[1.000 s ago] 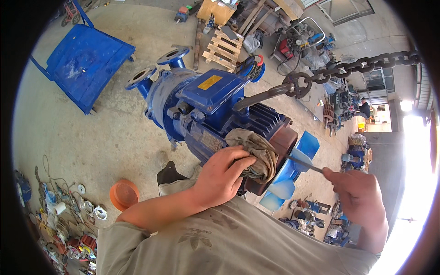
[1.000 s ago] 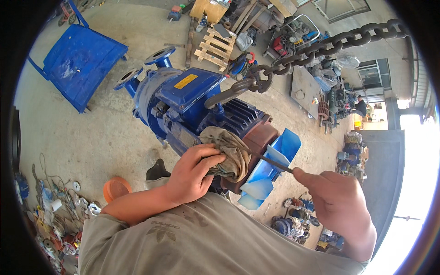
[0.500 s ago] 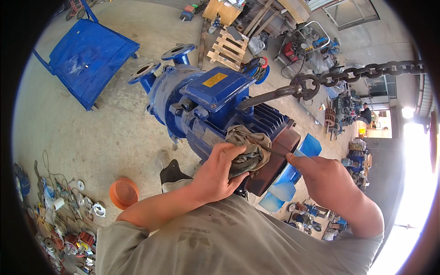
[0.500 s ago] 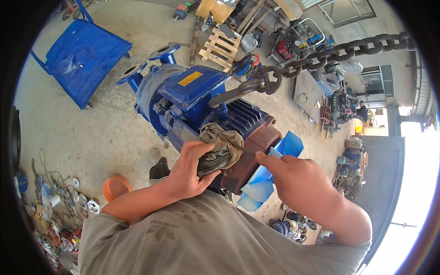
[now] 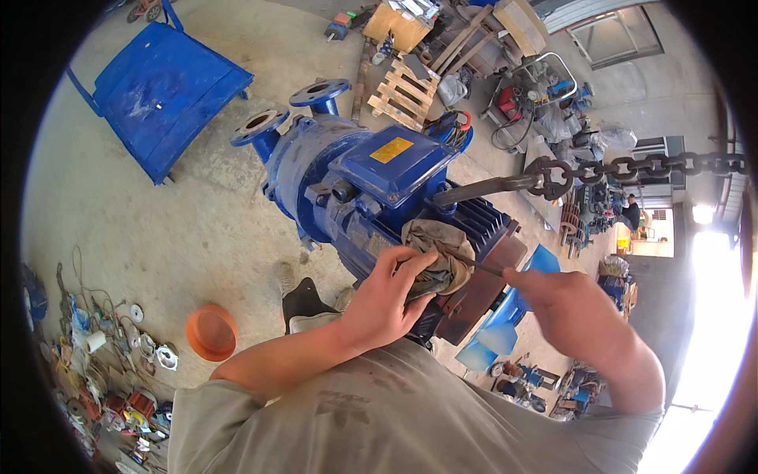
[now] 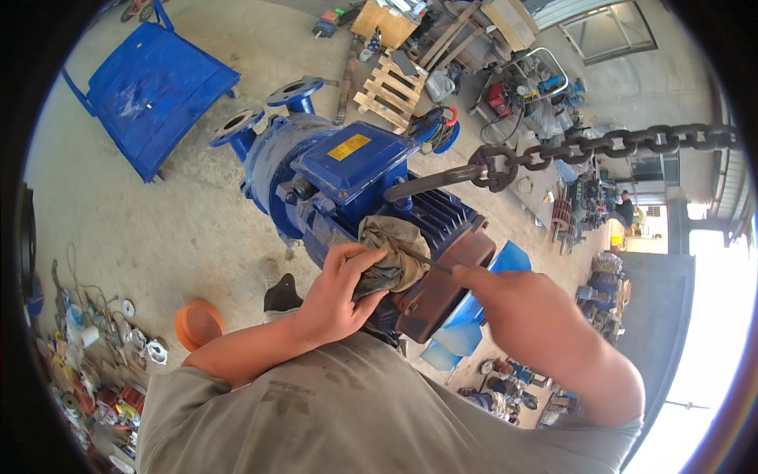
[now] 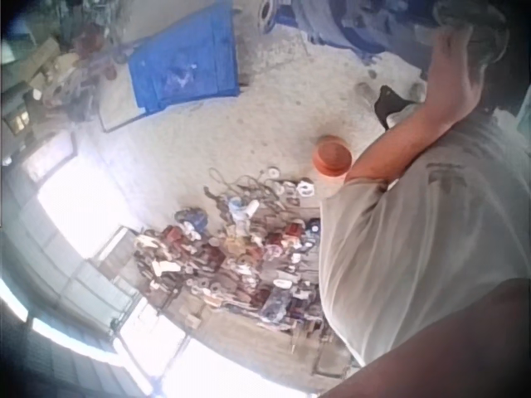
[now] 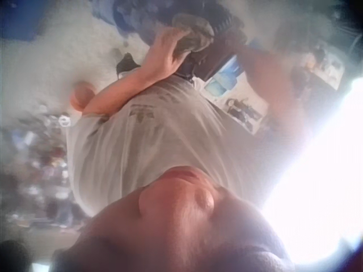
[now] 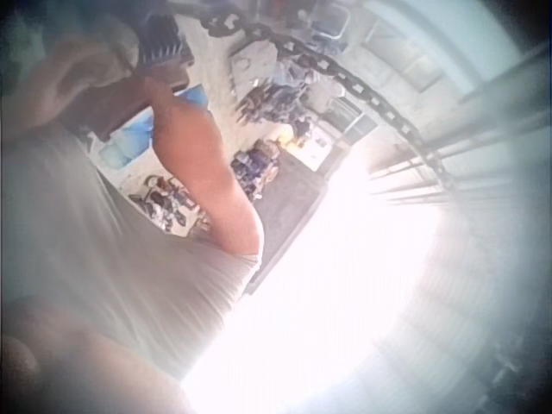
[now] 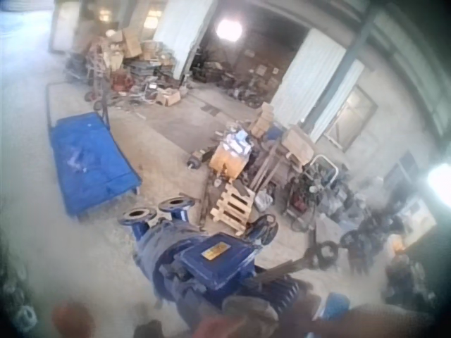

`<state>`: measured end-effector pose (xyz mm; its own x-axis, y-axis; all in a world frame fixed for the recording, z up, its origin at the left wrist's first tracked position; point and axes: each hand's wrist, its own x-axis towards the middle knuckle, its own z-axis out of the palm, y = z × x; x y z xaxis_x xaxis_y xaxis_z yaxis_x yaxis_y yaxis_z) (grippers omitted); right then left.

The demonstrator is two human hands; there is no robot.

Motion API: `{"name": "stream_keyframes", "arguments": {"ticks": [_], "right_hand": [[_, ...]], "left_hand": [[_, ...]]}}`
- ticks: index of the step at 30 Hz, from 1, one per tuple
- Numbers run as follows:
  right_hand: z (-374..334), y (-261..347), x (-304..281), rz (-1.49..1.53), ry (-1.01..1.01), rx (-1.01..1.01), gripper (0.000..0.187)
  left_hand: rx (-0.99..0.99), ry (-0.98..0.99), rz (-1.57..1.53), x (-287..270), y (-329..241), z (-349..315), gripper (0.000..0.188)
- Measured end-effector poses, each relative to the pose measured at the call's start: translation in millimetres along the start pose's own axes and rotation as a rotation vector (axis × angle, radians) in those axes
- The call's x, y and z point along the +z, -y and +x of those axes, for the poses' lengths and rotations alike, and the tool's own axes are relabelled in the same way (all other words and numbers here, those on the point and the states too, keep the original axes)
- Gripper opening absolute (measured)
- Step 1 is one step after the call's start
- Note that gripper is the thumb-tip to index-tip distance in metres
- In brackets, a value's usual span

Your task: The person wipes the exterior of a blue electric motor with a cloth, rotating the motor to access different sides. The motor is suspended by a chain hoist in a workshop. The person uses a rag to remove surface grime from the motor housing and fan cover.

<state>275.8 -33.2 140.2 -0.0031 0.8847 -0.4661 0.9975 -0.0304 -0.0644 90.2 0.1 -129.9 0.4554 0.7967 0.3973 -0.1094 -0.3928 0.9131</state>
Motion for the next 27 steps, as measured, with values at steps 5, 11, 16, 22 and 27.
{"name": "stream_keyframes", "arguments": {"ticks": [5,11,16,22,27], "right_hand": [[-33,13,-47,-0.055,0.057,0.341,0.032],[-2,-1,-5,-0.038,-0.030,0.019,0.032],[-11,-23,-20,0.165,0.110,0.238,0.035],[-96,-48,-85,0.148,-0.151,0.235,0.034],[-120,-67,-66,0.199,-0.269,0.337,0.035]], "left_hand": [[0.025,0.184,-0.075,5,-9,4,0.076],[0.111,0.102,-0.068,13,-8,14,0.070],[-0.009,0.209,0.114,1,-1,28,0.077],[-0.004,0.316,0.277,-13,17,35,0.056],[-0.390,0.708,0.906,-102,31,34,0.019]]}}
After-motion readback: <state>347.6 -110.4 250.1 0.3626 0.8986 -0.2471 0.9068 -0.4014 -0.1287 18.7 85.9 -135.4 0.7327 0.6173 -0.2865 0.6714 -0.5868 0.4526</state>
